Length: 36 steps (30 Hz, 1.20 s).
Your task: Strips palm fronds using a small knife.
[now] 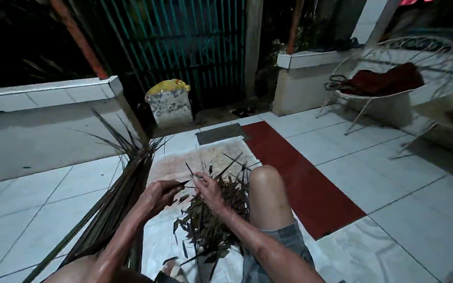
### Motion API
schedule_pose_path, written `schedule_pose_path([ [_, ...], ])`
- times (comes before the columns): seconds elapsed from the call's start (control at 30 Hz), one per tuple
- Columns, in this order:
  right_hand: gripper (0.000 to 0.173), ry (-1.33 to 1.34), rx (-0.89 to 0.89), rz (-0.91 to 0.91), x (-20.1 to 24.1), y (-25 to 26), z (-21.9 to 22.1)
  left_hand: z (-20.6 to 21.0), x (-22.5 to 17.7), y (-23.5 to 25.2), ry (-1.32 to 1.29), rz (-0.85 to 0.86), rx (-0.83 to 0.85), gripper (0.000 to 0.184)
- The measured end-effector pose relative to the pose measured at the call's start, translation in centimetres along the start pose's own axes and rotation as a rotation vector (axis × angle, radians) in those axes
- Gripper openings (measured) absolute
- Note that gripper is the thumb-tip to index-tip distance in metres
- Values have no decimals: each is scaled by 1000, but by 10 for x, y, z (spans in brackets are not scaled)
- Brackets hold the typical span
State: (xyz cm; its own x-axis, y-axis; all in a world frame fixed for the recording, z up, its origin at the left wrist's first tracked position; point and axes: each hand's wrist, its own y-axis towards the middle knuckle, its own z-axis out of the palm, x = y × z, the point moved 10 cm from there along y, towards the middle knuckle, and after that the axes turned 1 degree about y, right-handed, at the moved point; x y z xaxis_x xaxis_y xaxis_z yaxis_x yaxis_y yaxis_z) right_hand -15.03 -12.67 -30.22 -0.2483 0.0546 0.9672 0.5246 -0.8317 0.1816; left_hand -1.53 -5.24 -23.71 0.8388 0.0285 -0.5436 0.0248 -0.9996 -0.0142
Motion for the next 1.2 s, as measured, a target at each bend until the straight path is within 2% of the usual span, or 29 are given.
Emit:
schedule_pose_path([
  [0.23, 34, -82, -83, 100, 0, 6, -21, -2, 11, -11, -50, -98, 25, 34],
  [0.37, 36, -282, -57, 37, -3, 6, -20, -6, 25, -8, -11, -122, -53, 27],
  [0.5, 38, -468, 21, -29, 1, -4, 0, -13, 32, -6, 16, -170, -110, 26],
  [0.8, 38, -499, 163, -74, -2, -18, 31, -12, 35, -3, 106, -210, -154, 28],
  [0.93, 38, -497, 161, -75, -4, -20, 33, -9, 35, -3, 119, -185, -156, 27],
  [1.07, 38, -513, 145, -65, -1, -19, 29, 0, 27, -5, 88, -111, -83, 27],
  [1.2, 38, -533, 149, -56, -2, -21, 29, -1, 33, -6, 160, -153, -89, 26],
])
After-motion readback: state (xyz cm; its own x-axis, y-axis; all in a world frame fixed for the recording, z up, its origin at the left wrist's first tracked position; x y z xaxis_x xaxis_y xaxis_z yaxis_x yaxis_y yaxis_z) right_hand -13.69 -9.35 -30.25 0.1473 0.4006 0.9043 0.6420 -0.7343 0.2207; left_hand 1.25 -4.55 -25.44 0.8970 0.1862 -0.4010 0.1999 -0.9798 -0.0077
